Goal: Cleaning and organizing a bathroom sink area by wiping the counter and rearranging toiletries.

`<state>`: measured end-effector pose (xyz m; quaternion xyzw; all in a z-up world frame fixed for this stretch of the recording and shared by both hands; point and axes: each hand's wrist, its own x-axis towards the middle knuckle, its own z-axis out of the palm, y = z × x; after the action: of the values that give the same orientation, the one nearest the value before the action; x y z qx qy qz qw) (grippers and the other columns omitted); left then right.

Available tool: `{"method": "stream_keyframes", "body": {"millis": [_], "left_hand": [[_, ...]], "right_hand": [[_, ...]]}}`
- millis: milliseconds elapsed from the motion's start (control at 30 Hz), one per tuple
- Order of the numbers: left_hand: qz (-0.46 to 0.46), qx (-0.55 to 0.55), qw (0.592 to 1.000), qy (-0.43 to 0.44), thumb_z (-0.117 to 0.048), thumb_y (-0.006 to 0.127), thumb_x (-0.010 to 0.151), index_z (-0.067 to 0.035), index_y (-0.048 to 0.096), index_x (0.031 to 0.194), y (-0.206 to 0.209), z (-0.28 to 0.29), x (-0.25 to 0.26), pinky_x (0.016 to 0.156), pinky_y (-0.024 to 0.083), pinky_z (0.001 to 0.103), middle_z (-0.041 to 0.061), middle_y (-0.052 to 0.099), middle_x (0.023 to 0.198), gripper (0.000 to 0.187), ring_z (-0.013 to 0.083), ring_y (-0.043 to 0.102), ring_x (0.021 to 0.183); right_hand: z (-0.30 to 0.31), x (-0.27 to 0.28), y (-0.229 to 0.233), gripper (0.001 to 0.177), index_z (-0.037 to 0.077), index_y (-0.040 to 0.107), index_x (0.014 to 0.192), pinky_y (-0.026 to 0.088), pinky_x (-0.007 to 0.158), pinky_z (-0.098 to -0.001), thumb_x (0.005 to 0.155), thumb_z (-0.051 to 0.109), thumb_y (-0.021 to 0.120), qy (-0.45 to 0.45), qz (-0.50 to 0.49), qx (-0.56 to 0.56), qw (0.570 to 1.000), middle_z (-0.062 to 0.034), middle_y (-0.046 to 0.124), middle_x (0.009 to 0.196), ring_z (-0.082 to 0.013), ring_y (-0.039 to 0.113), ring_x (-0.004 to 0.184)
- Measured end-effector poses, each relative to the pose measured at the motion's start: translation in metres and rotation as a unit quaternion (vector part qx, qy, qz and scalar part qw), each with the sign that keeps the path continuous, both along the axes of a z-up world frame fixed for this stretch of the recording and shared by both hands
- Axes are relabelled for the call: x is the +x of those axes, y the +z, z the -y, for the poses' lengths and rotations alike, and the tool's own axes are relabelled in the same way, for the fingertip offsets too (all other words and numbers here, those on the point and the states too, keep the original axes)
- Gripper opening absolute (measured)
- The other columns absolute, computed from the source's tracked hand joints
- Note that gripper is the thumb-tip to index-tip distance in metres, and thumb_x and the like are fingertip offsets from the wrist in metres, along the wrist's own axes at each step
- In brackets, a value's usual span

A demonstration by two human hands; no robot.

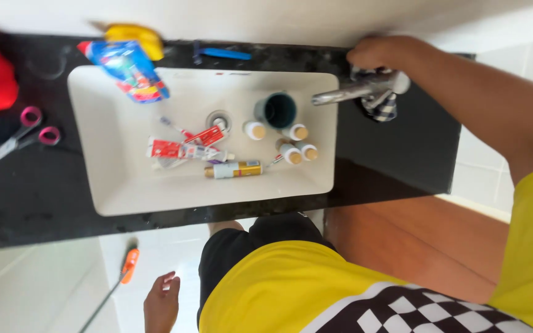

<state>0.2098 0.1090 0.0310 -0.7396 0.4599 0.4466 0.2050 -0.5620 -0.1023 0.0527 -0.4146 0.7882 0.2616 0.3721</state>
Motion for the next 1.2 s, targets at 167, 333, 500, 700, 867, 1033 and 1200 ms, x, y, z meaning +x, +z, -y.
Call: {"method": "stream_keyframes", "body": {"millis": [167,333,500,700,867,1033,1200], "left_hand": [[-0.063,-0.017,0.997,0.050,-0.030,0.063,0.096,-0.008,0.069,0.129,-0.007,0.000,0.013,0.085,0.058,0.038,0.014,0.076,0.114,0.040,0.0257,0.075,0.092],[-0.110,-0.048,0.992,0.041,-0.024,0.062,0.097,-0.006,0.068,0.130,-0.044,0.003,0.035,0.085,0.057,0.036,0.015,0.076,0.113,0.038,0.0225,0.074,0.092],[-0.176,-0.066,0.977,0.099,-0.016,0.060,0.098,-0.004,0.068,0.129,-0.097,-0.017,0.072,0.085,0.054,0.031,0.013,0.078,0.108,0.035,0.0196,0.073,0.089],[-0.185,-0.052,0.977,0.094,-0.013,0.060,0.099,-0.004,0.068,0.129,-0.120,-0.007,0.102,0.084,0.054,0.030,0.012,0.078,0.105,0.033,0.0182,0.074,0.087],[-0.180,-0.076,0.980,0.041,-0.013,0.059,0.101,-0.002,0.066,0.129,-0.080,0.040,0.056,0.088,0.055,0.030,0.013,0.075,0.114,0.031,0.0189,0.073,0.097],[-0.089,-0.022,0.993,-0.069,-0.023,0.057,0.103,-0.007,0.066,0.135,0.003,0.086,-0.018,0.103,0.050,0.042,0.014,0.073,0.127,0.037,0.0276,0.072,0.110],[-0.086,-0.021,0.992,-0.092,-0.024,0.056,0.103,-0.008,0.065,0.137,0.018,0.100,-0.037,0.101,0.052,0.041,0.014,0.072,0.129,0.038,0.0277,0.072,0.111]], "right_hand": [[0.037,0.092,-0.017,0.039,0.002,0.076,0.118,0.053,0.096,-0.0541,0.101,0.017,0.044,0.302,-0.018,0.064,0.951,-0.0256,0.070,0.126,-0.0408,0.067,0.111],[0.006,0.148,-0.045,0.049,-0.010,0.075,0.109,0.049,0.094,-0.0574,0.092,0.031,0.055,0.273,-0.083,-0.209,0.935,-0.0301,0.070,0.115,-0.0507,0.062,0.105],[-0.012,0.118,-0.019,0.037,-0.006,0.076,0.103,0.048,0.090,-0.0621,0.089,0.023,0.058,0.220,-0.094,-0.145,0.960,-0.0326,0.065,0.116,-0.0544,0.056,0.107],[0.006,0.146,-0.054,0.022,0.001,0.076,0.094,0.050,0.090,-0.0521,0.078,0.011,0.066,0.154,-0.264,-0.258,0.916,-0.0228,0.071,0.105,-0.0405,0.060,0.105],[-0.032,0.130,0.040,0.014,0.001,0.072,0.087,0.054,0.068,-0.0484,0.077,0.011,0.075,-0.013,-0.081,-0.552,0.830,-0.0203,0.069,0.081,-0.0376,0.067,0.078],[-0.156,0.132,0.219,0.008,-0.003,0.067,0.100,0.040,0.064,-0.0345,0.105,0.004,0.065,-0.160,-0.043,-0.660,0.733,-0.0026,0.056,0.081,-0.0156,0.052,0.073],[-0.291,0.158,0.100,0.007,0.002,0.058,0.104,0.043,0.075,-0.0343,0.097,0.001,0.057,-0.062,-0.142,-0.641,0.752,-0.0045,0.056,0.102,-0.0198,0.051,0.087]]}}
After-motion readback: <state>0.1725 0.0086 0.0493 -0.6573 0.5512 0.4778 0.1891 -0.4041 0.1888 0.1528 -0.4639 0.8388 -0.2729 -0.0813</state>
